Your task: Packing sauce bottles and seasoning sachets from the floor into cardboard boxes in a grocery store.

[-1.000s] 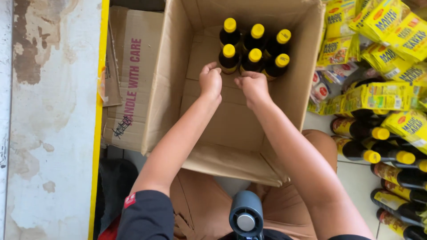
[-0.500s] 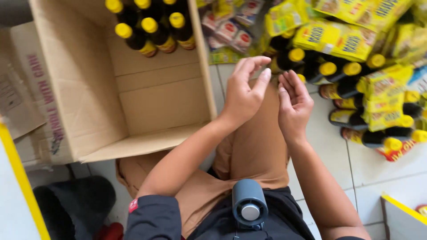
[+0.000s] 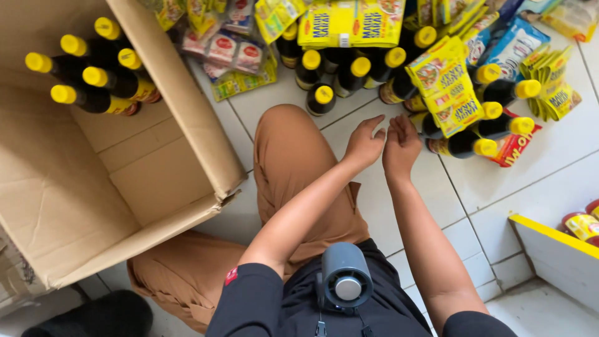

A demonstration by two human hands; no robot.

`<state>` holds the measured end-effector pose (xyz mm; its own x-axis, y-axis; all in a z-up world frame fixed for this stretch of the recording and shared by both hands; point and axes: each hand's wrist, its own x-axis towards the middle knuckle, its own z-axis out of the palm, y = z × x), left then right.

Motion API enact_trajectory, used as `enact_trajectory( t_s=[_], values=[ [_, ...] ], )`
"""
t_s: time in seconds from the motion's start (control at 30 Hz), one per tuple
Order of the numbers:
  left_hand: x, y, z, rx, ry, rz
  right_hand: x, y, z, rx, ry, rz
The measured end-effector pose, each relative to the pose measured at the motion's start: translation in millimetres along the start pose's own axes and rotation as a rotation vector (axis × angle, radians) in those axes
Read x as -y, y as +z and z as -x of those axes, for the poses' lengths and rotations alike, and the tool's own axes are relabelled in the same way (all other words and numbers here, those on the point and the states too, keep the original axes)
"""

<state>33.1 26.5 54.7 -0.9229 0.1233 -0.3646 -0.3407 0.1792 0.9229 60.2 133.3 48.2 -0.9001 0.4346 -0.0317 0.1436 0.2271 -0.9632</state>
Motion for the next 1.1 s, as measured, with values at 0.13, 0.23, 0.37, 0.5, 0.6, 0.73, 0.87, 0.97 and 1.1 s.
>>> enact_trajectory(
  t_s=[0.13,0.23,0.37,0.5,0.6,0.73,0.87,0.97,1.1],
  values=[
    [14.7,43.0,-18.5,0.103,0.204,-0.11,-38.2,-35.9,5.9,-0.138,0.102,0.006],
    [12.2,65.1,-28.2,0.174,0.276,-0.118,-43.9,-51.9,12.4,-0.201,0.148,0.097],
    [31.8,91.5,-46.7,0.215,0.326,-0.168,-55.8,-63.2,5.0,-0.266,0.138,0.062],
    [21.9,77.1,-35.4,0.239,0.355,-0.2,-34.9,-62.0,5.0,-0.254,0.123,-0.015],
    [6.1,53.7,-13.4,0.245,0.296,-0.211,-25.1,-61.6,3.9,-0.208,0.111,-0.01],
    [27.9,39.3,4.3,0.122,0.218,-0.258,-68.5,-70.2,-3.4,-0.029,0.118,0.018],
    [18.4,30.5,-9.4,0.021,0.287,-0.136,-79.4,-62.5,-6.8,0.079,0.125,0.0],
    [33.7,32.7,-23.8,0.098,0.322,-0.024,-64.8,-57.3,-5.5,0.009,0.121,-0.031],
    [28.0,21.3,-10.7,0.203,0.221,-0.054,-55.5,-50.5,8.0,-0.096,0.096,-0.019]
  ],
)
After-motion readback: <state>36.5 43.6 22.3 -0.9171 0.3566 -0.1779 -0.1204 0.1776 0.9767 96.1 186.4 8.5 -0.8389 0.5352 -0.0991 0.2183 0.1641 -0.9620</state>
